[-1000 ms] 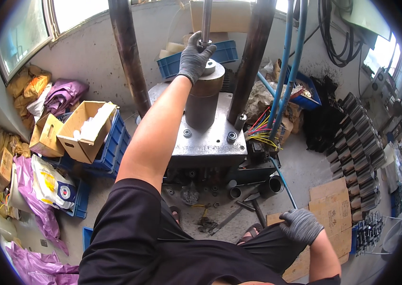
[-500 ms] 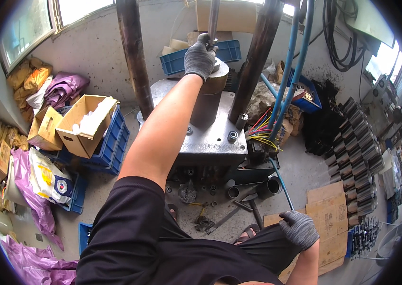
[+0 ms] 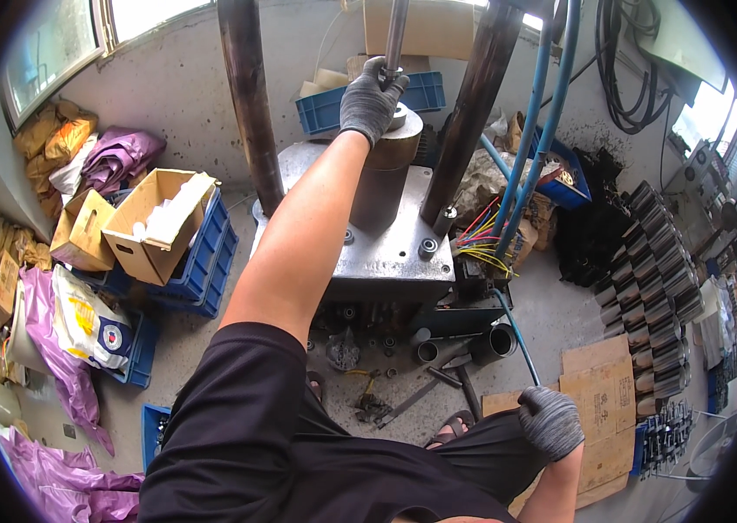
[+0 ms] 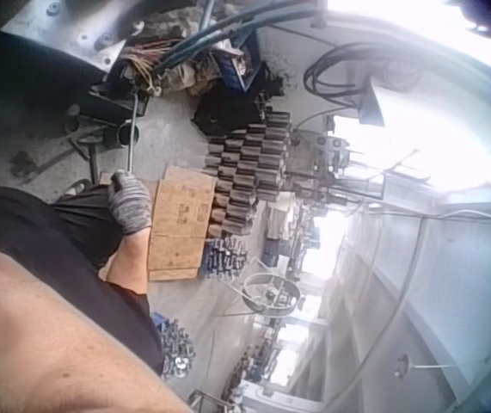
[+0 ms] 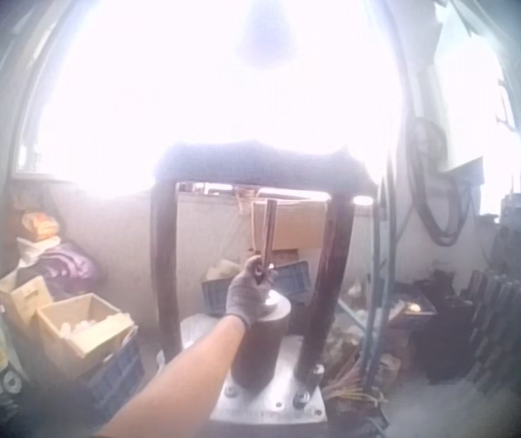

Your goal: The person assembles metal components by inserting a central metal shaft into various gear-like and cylindrical parts, using a press machine to secure the assembly.

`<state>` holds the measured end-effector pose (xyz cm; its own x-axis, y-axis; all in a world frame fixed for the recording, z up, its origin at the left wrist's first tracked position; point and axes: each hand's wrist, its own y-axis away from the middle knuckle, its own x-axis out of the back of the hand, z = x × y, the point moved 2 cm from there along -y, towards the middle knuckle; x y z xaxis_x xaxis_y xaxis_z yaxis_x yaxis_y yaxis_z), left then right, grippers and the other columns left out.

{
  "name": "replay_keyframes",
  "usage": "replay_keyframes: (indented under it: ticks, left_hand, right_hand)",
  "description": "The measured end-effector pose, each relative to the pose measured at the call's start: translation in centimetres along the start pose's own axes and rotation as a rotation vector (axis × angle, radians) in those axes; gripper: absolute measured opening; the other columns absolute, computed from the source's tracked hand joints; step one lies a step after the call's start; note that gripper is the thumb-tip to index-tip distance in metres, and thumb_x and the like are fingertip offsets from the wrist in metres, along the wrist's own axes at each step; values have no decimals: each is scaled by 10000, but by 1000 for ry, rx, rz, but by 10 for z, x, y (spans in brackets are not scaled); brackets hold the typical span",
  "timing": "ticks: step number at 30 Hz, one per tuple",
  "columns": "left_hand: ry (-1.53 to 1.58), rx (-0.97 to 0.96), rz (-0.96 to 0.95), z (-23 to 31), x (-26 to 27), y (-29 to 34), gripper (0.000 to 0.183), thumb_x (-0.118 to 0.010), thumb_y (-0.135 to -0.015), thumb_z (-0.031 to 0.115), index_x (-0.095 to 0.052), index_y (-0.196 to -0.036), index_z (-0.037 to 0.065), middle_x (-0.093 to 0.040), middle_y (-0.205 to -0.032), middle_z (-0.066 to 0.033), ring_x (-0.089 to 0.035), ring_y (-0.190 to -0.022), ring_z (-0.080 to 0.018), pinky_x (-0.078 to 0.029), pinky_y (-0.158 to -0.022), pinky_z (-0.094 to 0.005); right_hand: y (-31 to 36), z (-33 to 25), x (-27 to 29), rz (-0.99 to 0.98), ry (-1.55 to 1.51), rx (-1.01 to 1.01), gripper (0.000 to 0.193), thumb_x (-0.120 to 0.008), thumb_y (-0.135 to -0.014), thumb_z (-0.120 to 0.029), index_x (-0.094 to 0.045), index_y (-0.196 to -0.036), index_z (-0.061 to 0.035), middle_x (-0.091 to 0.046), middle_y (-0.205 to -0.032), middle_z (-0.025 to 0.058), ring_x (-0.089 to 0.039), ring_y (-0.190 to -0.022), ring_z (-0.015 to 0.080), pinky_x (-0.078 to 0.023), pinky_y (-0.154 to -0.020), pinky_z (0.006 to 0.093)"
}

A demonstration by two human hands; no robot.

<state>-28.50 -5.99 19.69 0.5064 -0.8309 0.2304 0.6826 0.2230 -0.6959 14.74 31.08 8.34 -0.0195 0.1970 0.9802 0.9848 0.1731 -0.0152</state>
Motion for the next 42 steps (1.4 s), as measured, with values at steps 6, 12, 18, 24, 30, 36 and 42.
replay_keyframes:
  ticks: [6,12,18,24,30,36,42]
  left_hand:
    - [32,-22,12,-3,0,1,364,-786,-965,335,-645,-1250,156,-789,-1023,-87,-763,-912,-276,-583,-845,-417]
    - [56,6,-4,3,2,3,371,-782,-966,334,-650,-1255,143,-790,-1051,-100,-757,-970,-306,-578,-878,-424]
    - [27,-24,24,-7,-1,-2,374,-783,-961,329,-645,-1259,149,-793,-1066,-99,-757,-1002,-316,-581,-889,-418]
    - [-59,-46,5,-11,-5,-3,396,-818,-924,224,-629,-1260,132,-794,-1040,-109,-767,-983,-271,-595,-905,-388]
    - [-46,-59,17,-15,-5,-3,384,-804,-923,187,-628,-1259,133,-795,-1017,-114,-776,-929,-272,-610,-859,-383]
    - [-11,14,-1,-10,-3,-1,330,-791,-915,213,-672,-1220,169,-794,-1062,-91,-751,-1033,-322,-584,-934,-423]
    - [-34,17,-17,-7,-3,-2,278,-781,-923,229,-716,-1183,151,-795,-1104,-97,-744,-1075,-318,-574,-968,-416]
  right_hand:
    - [-3,-6,6,-46,22,-59,153,-746,-865,-203,-738,-896,-54,-727,-906,187,-706,-857,407,-571,-763,483]
    - [-2,-6,6,12,-22,-37,198,-754,-869,-220,-787,-959,-47,-740,-915,182,-714,-865,402,-579,-784,476]
    - [-5,-9,14,-14,-74,-26,210,-758,-860,-204,-792,-989,-41,-747,-926,177,-723,-885,387,-589,-800,451]
    - [-17,-6,37,-74,-230,-38,222,-739,-892,-198,-785,-1060,-60,-743,-946,152,-723,-853,357,-586,-774,427]
    - [-39,-3,64,-49,-282,18,269,-725,-909,-160,-760,-1152,-50,-737,-963,180,-728,-853,345,-591,-791,412]
    - [-24,-4,42,-253,-128,56,271,-716,-893,-203,-759,-1117,-56,-749,-989,180,-731,-908,376,-601,-827,451]
    - [-20,-2,42,-112,-163,29,261,-728,-892,-176,-750,-1123,-56,-743,-1013,189,-727,-926,386,-601,-838,443]
